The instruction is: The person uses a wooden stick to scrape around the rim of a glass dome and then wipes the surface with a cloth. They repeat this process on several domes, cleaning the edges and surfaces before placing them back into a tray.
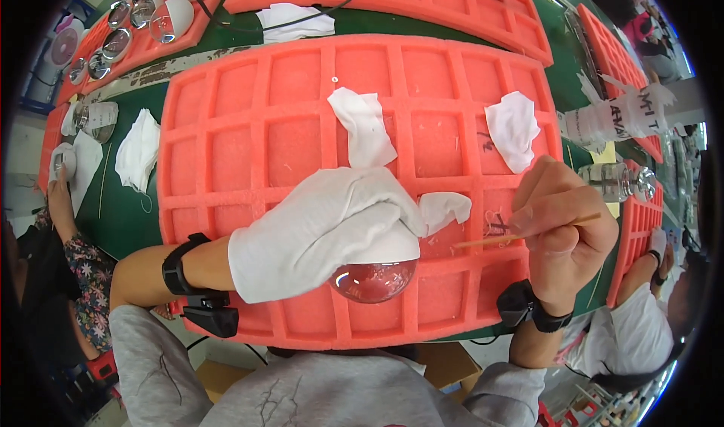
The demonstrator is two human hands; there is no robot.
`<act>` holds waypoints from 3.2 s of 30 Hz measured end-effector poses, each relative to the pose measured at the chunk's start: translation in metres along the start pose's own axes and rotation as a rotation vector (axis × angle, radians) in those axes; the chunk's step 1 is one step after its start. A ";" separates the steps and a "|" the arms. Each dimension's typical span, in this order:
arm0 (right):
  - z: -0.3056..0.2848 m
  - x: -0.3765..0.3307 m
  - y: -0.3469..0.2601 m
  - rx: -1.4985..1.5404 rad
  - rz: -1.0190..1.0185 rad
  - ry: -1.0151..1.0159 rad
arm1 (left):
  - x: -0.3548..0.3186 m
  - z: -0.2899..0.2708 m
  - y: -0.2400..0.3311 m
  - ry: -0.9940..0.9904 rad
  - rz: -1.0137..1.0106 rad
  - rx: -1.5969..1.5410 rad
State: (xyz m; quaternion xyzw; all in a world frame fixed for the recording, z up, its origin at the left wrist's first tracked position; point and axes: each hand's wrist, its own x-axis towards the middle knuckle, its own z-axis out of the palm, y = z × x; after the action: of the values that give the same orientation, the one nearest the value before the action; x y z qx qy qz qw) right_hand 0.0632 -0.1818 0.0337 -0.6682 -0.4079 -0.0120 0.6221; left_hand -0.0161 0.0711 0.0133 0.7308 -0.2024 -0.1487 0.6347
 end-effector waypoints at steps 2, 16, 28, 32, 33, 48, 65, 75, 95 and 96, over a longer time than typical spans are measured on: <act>-0.005 0.000 0.002 -0.138 -0.032 0.047 | 0.002 0.000 -0.002 0.015 -0.054 -0.073; -0.054 0.012 -0.011 0.052 0.107 -0.605 | -0.003 0.003 -0.001 0.012 0.064 0.445; -0.009 -0.003 -0.001 0.168 0.465 -0.212 | 0.000 -0.005 -0.013 0.014 0.062 0.268; -0.015 0.005 -0.009 -0.017 0.444 -0.356 | -0.003 -0.005 -0.005 0.022 -0.068 0.049; -0.016 0.007 -0.010 -0.095 0.461 -0.436 | -0.003 -0.005 -0.005 0.033 -0.136 -0.046; 0.009 -0.007 -0.004 -0.325 0.201 -0.560 | -0.011 0.014 0.008 0.119 0.007 0.652; 0.014 -0.006 0.011 -0.257 0.274 -0.492 | 0.004 0.013 -0.005 0.069 0.078 0.197; 0.023 -0.002 0.010 -0.292 0.247 -0.485 | 0.003 0.009 -0.008 0.052 0.096 0.273; 0.024 0.013 0.005 -0.047 0.475 -0.565 | 0.004 0.007 -0.009 0.006 0.085 0.326; 0.025 0.016 0.004 -0.048 0.533 -0.572 | 0.005 0.007 -0.009 0.015 0.098 0.333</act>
State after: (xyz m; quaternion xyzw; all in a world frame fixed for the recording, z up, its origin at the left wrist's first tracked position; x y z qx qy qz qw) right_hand 0.0636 -0.1519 0.0333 -0.7414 -0.3767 0.3271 0.4489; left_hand -0.0142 0.0636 0.0033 0.8161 -0.2550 -0.0767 0.5130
